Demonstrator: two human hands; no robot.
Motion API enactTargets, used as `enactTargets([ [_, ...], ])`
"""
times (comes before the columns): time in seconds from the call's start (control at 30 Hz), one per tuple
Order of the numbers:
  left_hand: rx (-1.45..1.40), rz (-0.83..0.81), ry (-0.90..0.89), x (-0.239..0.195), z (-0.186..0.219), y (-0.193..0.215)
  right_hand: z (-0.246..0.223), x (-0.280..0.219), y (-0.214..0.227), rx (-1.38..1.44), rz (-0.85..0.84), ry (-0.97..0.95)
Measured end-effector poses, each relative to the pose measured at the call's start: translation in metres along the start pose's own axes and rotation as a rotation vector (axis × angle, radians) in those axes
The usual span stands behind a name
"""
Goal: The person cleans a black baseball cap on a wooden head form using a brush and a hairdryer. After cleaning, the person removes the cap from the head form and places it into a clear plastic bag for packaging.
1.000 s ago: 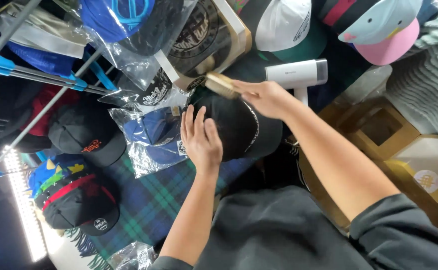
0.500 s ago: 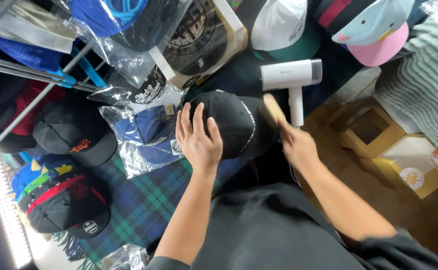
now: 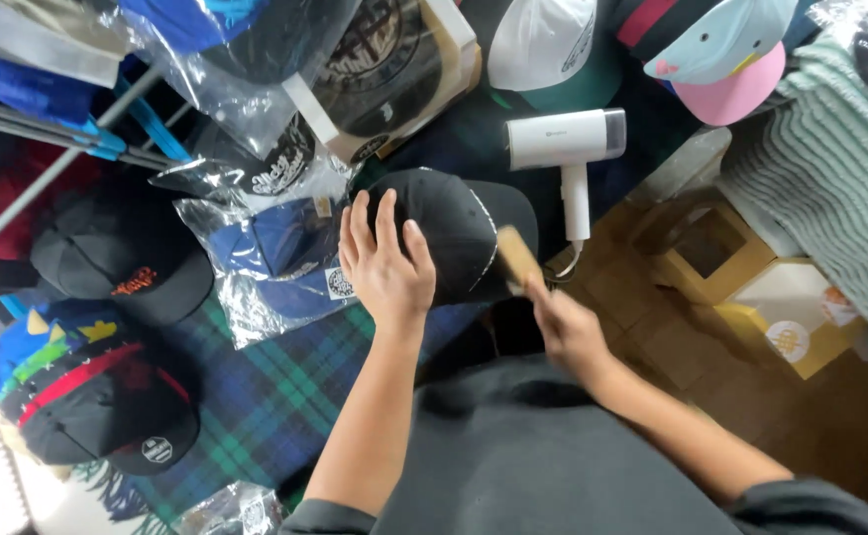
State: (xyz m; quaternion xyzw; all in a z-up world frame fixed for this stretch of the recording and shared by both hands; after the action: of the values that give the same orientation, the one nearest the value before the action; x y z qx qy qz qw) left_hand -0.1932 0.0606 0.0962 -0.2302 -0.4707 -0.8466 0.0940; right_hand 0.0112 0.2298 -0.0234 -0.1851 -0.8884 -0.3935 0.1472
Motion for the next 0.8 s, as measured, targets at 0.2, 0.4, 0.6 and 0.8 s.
enactTargets([
  [0.2, 0.026, -0.018, 0.004, 0.0, -0.001, -0.004, -0.027, -0.002, 0.028, -0.204, -0.186, 0.368],
  [0.4, 0.039, -0.029, 0.007, -0.002, -0.001, -0.005, 0.001, 0.066, 0.064, -0.42, -0.155, 0.676],
  [0.6, 0.022, -0.042, 0.009, 0.001, 0.002, 0.0, -0.056, 0.099, -0.007, -0.276, -0.146, 0.763],
  [0.8, -0.007, -0.052, 0.028, 0.001, 0.003, 0.0, 0.067, 0.104, 0.063, -0.096, -0.213, 0.522],
])
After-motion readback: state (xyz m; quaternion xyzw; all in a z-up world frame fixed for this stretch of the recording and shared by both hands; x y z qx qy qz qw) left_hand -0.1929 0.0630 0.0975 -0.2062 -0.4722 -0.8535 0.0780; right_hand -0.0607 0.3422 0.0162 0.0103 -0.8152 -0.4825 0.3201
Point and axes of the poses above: each hand's wrist, its own x-axis towards the middle knuckle, its own y-axis out of the back of the hand, z = x × y, the point moved 8 cm from there along x, towards the middle knuckle, and after that the axes turned 10 degrees about y, right-handed, at the moved point
